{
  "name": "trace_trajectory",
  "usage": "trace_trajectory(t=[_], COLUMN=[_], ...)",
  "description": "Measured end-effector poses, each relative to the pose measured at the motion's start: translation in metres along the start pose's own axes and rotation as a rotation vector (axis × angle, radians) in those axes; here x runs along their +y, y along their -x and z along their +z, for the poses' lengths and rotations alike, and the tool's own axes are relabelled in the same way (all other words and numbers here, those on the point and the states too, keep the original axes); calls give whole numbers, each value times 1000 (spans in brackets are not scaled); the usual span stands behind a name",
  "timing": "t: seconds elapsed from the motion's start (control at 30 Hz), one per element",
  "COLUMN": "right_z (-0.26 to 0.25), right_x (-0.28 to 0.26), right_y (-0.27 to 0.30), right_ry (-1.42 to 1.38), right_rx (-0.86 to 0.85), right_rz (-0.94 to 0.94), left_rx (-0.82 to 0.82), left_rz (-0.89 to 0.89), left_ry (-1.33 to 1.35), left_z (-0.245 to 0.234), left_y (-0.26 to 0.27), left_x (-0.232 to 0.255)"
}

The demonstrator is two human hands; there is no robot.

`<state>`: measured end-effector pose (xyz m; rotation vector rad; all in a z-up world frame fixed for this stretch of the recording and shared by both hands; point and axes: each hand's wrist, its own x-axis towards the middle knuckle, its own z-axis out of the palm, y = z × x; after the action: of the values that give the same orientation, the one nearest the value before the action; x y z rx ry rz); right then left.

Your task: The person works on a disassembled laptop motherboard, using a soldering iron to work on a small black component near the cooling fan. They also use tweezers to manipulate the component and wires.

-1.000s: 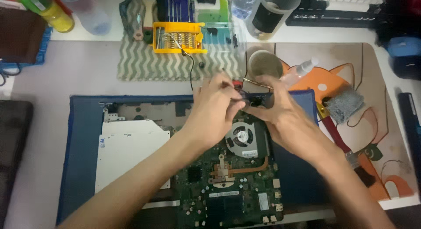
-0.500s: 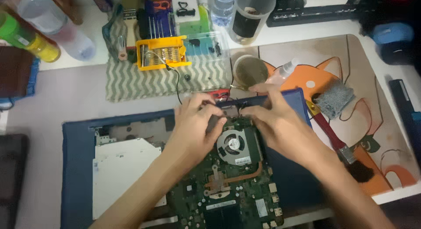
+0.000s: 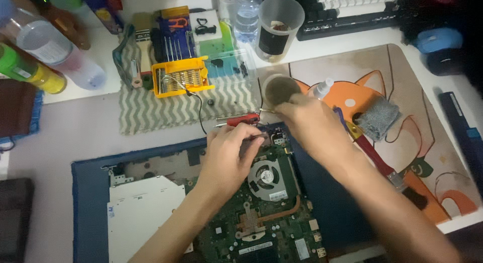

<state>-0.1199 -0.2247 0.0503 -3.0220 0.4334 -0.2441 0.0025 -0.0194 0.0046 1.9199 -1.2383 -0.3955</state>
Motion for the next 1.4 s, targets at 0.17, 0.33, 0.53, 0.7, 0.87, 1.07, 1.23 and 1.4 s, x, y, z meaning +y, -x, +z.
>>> trace_trajectory(t=[0.17, 0.33, 0.53, 0.7, 0.87, 1.07, 1.23, 1.4], right_z=[23, 14, -33, -57, -50, -32, -18, -2], right_x=[-2, -10, -23, -34, -42, -32, -27, -32], right_y=[-38, -56, -37, 11, 47, 65, 56, 50], right_ry=[22, 79, -199, -369, -645, -890, -849, -758], right_rx=[-134, -274, -158, 99, 196, 164, 98, 110], right_rz=[-33, -51, -2, 55, 191, 311, 186, 157], left_rx=[39, 31, 41, 51, 27, 20, -2, -49], left_rz=[24, 24, 51, 147, 146, 186, 250, 179], left_ry=[-46, 63, 165, 158, 64, 14, -122, -41], left_z=[5, -12, -14, -7, -2, -19, -22, -24], left_y=[2, 10, 5, -7, 0, 11, 22, 26], left_x=[-2, 2, 0, 4, 4, 4, -9, -11])
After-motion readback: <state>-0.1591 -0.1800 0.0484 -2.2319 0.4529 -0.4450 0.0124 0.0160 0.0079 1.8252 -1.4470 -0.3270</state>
